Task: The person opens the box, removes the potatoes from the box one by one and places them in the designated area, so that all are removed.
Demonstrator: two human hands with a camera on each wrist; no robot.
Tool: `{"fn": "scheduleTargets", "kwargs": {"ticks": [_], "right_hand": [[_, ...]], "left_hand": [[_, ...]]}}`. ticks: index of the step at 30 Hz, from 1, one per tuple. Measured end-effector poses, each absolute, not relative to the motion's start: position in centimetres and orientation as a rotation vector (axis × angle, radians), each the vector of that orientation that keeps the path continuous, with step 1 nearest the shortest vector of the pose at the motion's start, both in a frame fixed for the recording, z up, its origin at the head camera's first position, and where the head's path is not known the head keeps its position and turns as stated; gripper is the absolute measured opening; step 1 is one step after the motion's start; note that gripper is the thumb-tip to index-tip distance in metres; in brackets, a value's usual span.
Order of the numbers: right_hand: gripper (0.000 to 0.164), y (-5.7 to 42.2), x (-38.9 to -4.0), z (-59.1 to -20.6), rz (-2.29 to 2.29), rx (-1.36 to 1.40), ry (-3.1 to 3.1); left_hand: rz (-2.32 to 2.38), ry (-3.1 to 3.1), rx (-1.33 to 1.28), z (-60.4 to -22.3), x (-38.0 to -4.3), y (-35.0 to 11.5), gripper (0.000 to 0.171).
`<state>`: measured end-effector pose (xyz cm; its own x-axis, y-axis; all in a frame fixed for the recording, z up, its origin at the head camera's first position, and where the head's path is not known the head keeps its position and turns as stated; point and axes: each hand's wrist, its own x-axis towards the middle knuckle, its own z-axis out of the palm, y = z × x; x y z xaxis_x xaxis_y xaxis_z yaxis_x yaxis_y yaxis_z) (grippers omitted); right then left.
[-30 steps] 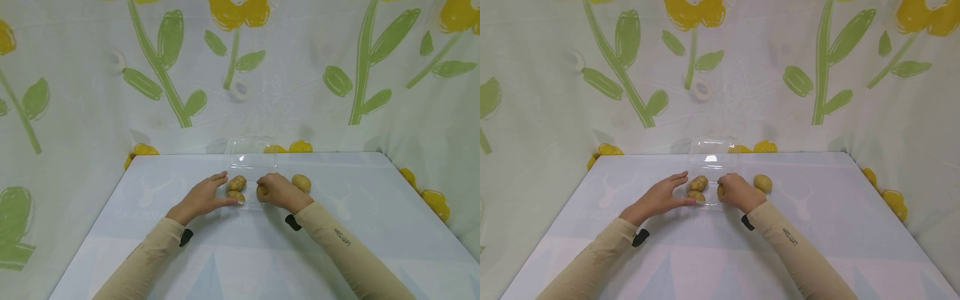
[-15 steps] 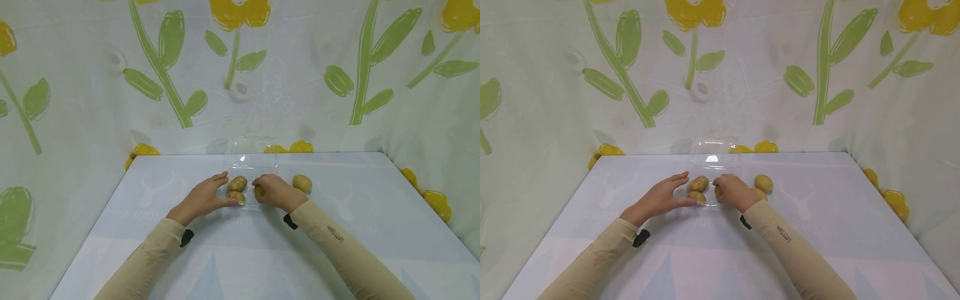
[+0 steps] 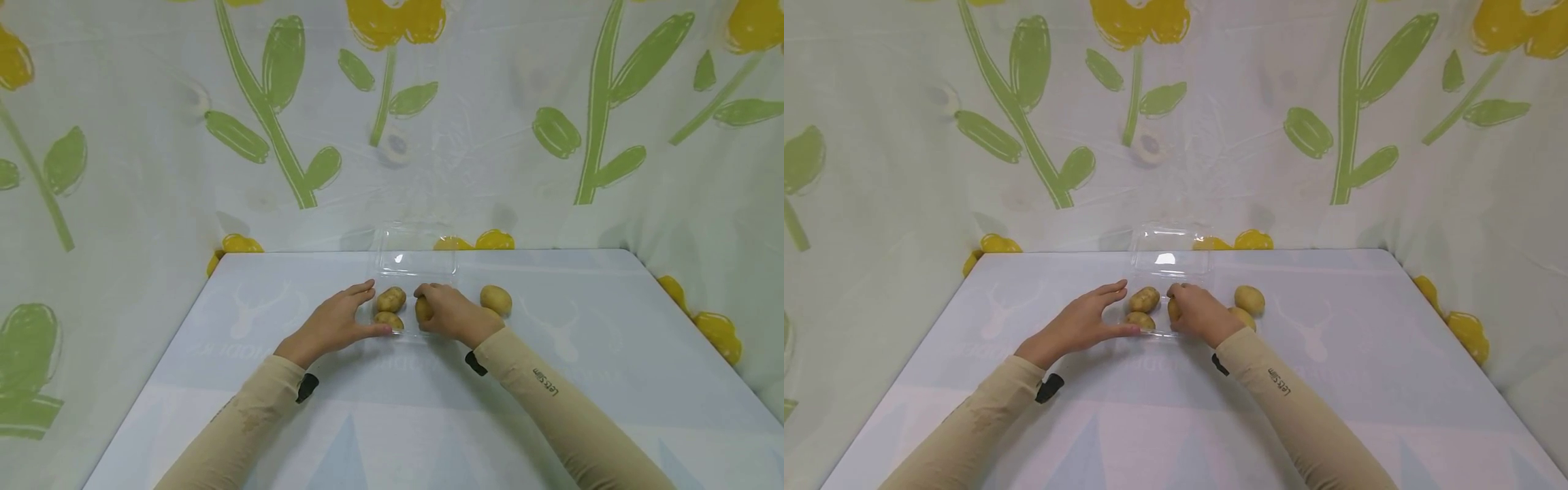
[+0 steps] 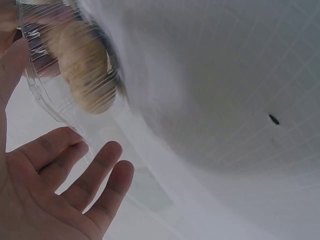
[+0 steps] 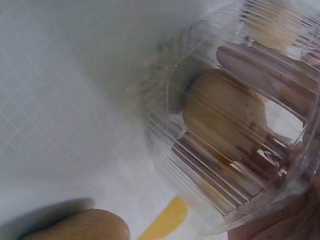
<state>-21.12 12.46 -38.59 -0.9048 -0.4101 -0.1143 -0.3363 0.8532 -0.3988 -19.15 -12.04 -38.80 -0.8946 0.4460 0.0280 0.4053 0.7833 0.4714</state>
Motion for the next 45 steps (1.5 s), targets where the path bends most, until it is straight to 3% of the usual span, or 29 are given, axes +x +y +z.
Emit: {"fn": "scheduleTargets", "kwargs": {"ticks": [13, 34, 45], "right_hand": [[0.050, 12.6, -20.9, -38.8, -0.591, -0.698, 2.846], [0.058, 14.4, -19.6, -38.2, -0.800, -1.138, 3.099], [0.057, 17.2, -17.8, -36.9, -0.952, -1.068, 3.146]], "left_hand": [[0.751, 2.873, 0.685, -38.7, -19.2, -12.0, 0.093], [0.711, 2.892, 0.699, -38.7, -19.2, -11.9, 0.092], [0.719, 2.886, 0.686, -38.6, -18.9, -11.8, 0.092]]}}
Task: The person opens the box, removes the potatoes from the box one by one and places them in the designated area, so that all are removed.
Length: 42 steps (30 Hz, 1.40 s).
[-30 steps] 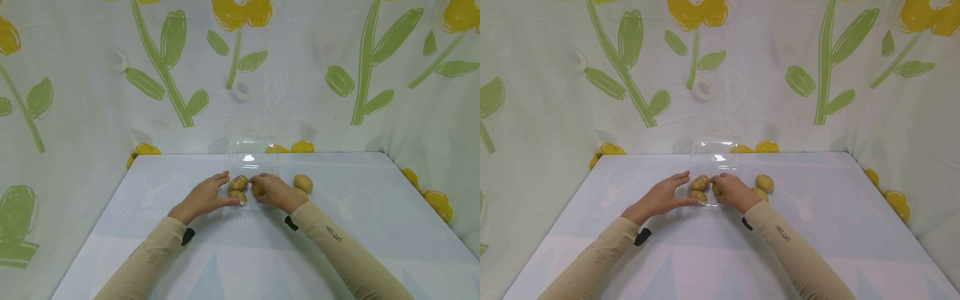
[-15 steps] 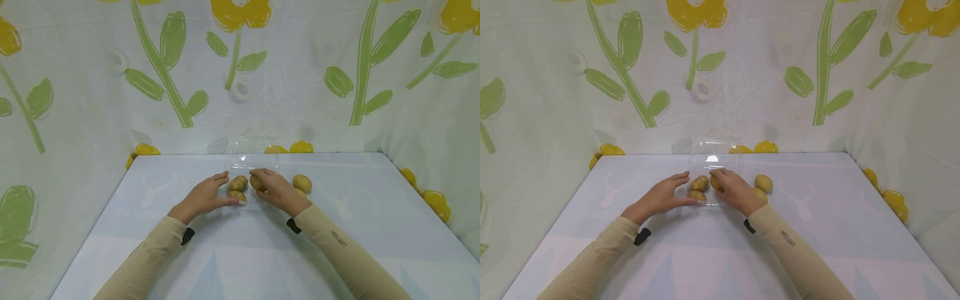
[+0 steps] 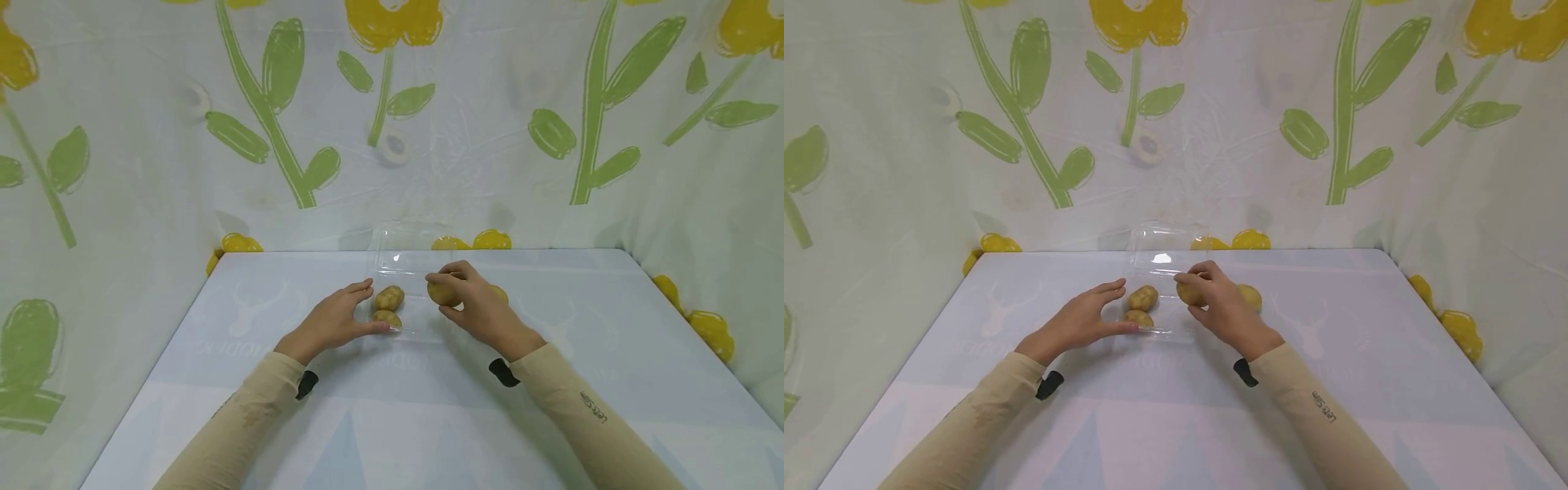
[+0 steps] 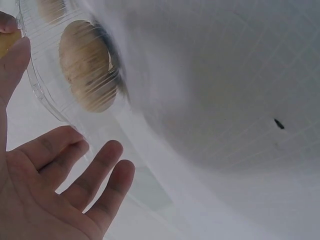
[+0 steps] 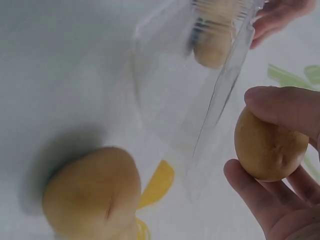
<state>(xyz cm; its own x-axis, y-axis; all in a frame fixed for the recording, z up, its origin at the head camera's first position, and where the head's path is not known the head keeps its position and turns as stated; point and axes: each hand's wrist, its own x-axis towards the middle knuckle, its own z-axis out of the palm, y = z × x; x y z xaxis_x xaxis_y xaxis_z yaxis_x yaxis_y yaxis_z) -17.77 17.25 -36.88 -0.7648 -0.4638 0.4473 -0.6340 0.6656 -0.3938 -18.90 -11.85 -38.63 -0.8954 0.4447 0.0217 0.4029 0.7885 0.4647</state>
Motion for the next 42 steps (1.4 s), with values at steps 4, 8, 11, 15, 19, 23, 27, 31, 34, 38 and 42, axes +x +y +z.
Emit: {"fn": "scheduleTargets", "kwargs": {"ticks": [4, 8, 11, 15, 19, 23, 27, 31, 34, 38, 42], "right_hand": [[0.058, 18.8, -17.2, -36.4, 0.751, 0.855, -2.538], [0.061, 20.5, -16.7, -36.0, 0.763, 0.874, -2.481], [0.063, 21.6, -16.3, -35.8, 0.744, 0.867, -2.471], [0.063, 23.0, -15.9, -35.7, 0.671, 0.819, -2.481], [0.068, 24.5, -15.7, -35.7, 0.629, 0.756, -2.498], [0.071, 25.9, -15.4, -35.7, 0.655, 0.703, -2.509], [0.067, 27.1, -15.1, -35.9, 0.675, 0.680, -2.510], [0.064, 27.9, -15.0, -36.0, 0.663, 0.663, -2.533], [0.063, 28.3, -15.1, -36.2, 0.651, 0.642, -2.576], [0.061, 28.8, -15.2, -36.9, 0.652, 0.621, -2.643], [0.060, 29.1, -15.3, -37.6, 0.663, 0.621, -2.682]], "left_hand": [[0.711, 2.888, 0.693, -38.6, -18.9, -11.9, 0.092], [0.703, 2.890, 0.699, -38.6, -19.0, -11.9, 0.092], [0.701, 2.888, 0.699, -38.6, -19.0, -11.9, 0.092], [0.709, 2.885, 0.701, -38.5, -18.9, -11.8, 0.092], [0.718, 2.884, 0.696, -38.5, -18.9, -11.8, 0.092], [0.718, 2.884, 0.681, -38.5, -18.9, -11.9, 0.092], [0.723, 2.878, 0.681, -38.6, -19.0, -11.9, 0.092], [0.734, 2.872, 0.683, -38.6, -19.0, -12.0, 0.092], [0.734, 2.876, 0.697, -38.8, -19.1, -12.0, 0.092], [0.728, 2.874, 0.696, -38.8, -19.1, -12.0, 0.092], [0.722, 2.872, 0.688, -38.7, -19.1, -12.0, 0.092]]}}
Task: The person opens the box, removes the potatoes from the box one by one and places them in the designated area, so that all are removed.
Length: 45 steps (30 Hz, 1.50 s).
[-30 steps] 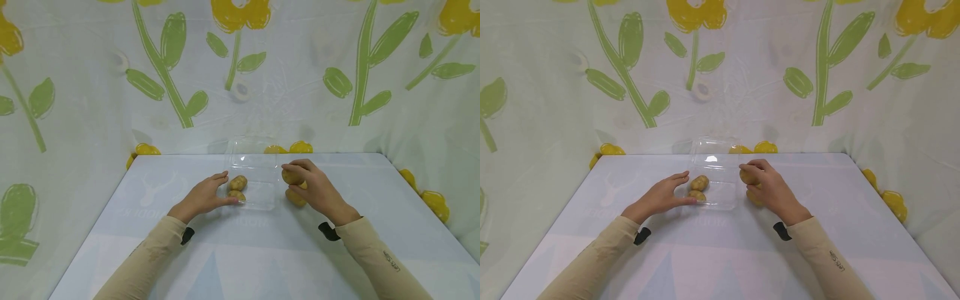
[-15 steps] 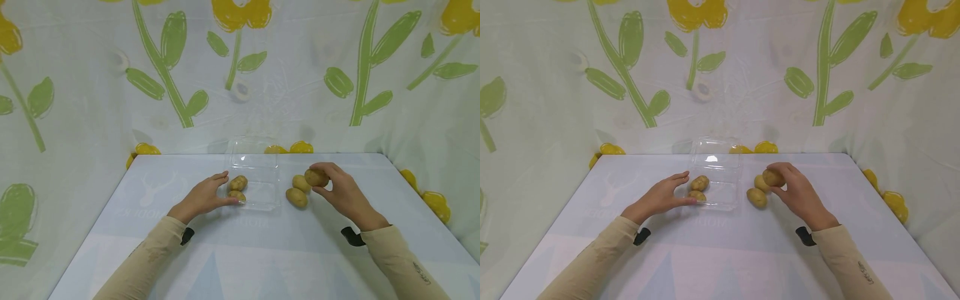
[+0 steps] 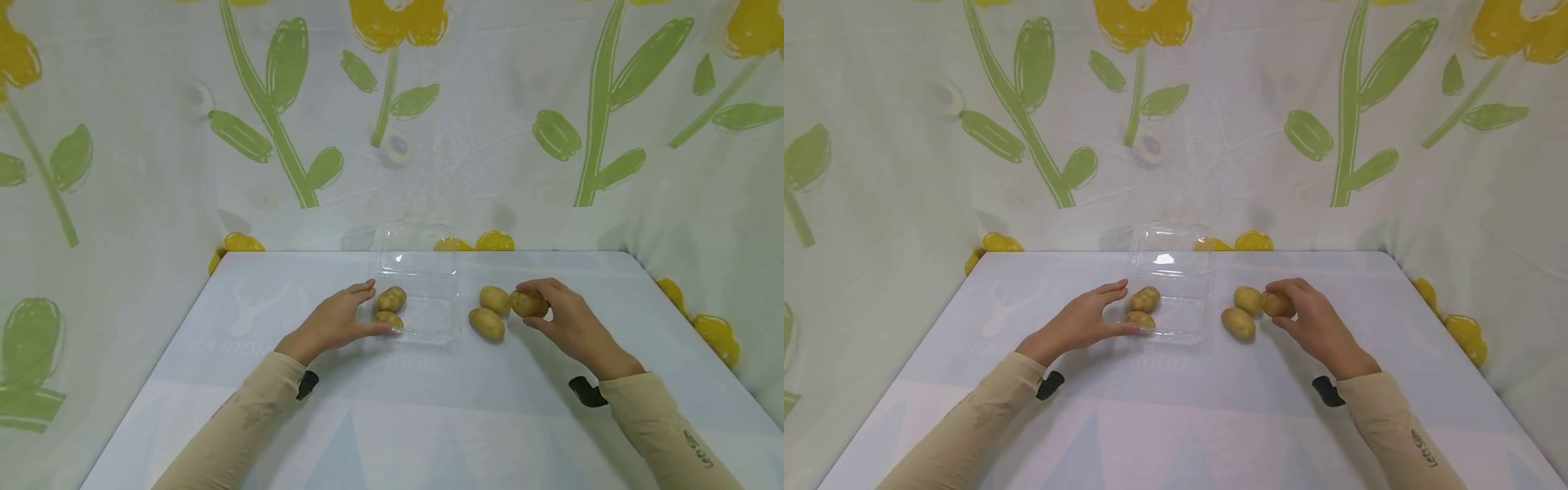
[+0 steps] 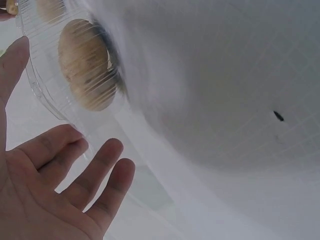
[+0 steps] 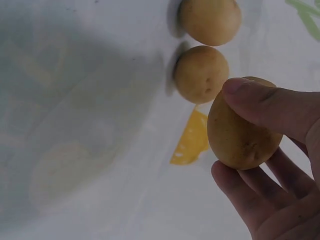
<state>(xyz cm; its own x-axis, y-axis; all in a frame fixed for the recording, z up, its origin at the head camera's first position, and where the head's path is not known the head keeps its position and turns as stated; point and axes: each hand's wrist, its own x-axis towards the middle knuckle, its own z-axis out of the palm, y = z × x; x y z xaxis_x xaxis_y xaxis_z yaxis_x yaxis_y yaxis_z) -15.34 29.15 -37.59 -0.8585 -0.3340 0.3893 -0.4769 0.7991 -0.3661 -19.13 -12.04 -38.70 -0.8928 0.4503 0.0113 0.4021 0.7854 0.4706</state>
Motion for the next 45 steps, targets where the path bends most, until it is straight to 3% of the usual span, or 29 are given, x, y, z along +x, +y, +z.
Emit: {"fn": "scheduleTargets", "kwargs": {"ticks": [29, 45], "right_hand": [[0.050, 30.1, -15.2, -39.9, 0.658, 0.635, -2.793], [0.059, 30.0, -15.8, -39.9, 0.665, 0.527, -2.932]], "left_hand": [[0.724, 2.878, 0.701, -38.9, -19.5, -12.1, 0.093], [0.746, 2.873, 0.699, -38.9, -19.5, -12.1, 0.094]]}}
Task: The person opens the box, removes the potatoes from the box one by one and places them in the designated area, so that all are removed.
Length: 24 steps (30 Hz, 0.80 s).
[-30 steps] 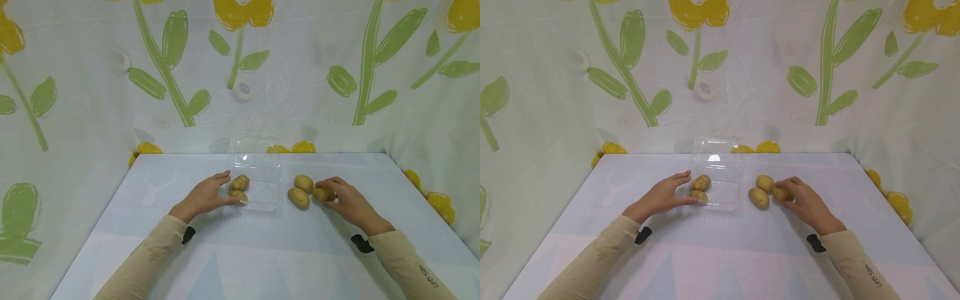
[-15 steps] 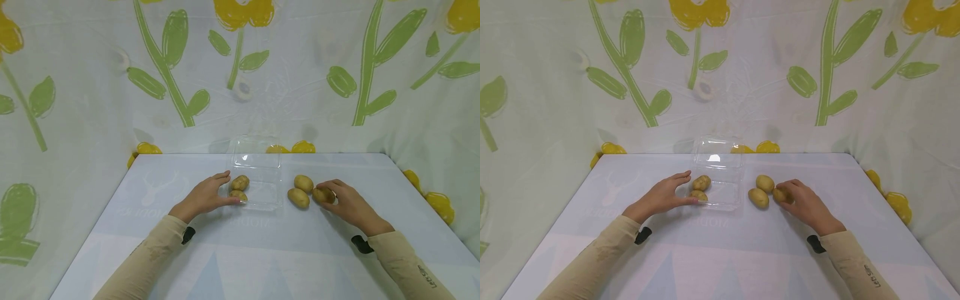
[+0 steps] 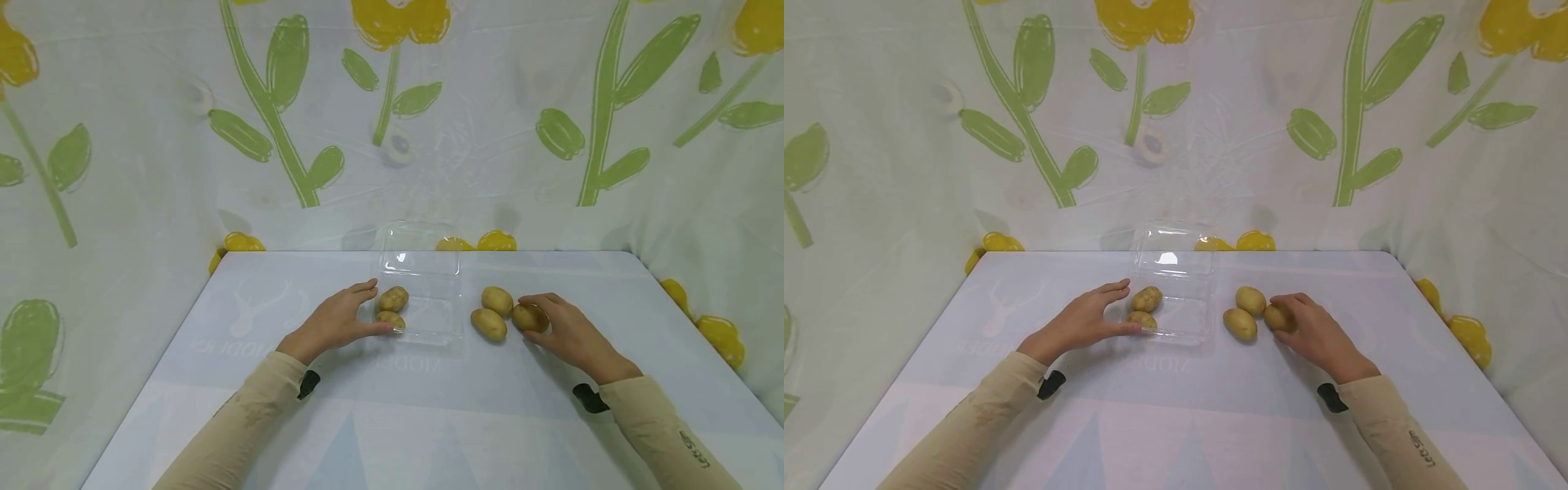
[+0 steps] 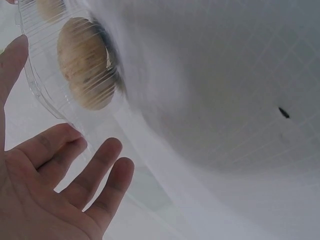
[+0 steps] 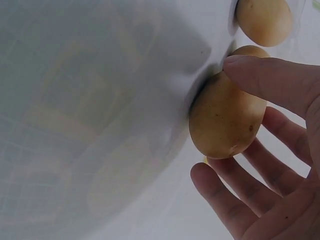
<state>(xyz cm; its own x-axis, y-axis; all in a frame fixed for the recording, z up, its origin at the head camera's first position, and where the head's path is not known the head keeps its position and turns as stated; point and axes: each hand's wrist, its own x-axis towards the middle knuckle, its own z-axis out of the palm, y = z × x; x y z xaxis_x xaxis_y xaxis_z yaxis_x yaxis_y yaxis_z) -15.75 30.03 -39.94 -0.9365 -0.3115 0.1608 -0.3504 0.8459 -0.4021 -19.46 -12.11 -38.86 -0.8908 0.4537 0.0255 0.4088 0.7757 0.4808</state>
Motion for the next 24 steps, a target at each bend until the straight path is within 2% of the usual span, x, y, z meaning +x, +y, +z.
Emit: {"fn": "scheduleTargets", "kwargs": {"ticks": [24], "right_hand": [[0.050, 29.1, -15.5, -38.3, 0.648, 0.544, -2.832]], "left_hand": [[0.753, 2.852, 0.715, -38.9, -19.5, -12.2, 0.096]]}}
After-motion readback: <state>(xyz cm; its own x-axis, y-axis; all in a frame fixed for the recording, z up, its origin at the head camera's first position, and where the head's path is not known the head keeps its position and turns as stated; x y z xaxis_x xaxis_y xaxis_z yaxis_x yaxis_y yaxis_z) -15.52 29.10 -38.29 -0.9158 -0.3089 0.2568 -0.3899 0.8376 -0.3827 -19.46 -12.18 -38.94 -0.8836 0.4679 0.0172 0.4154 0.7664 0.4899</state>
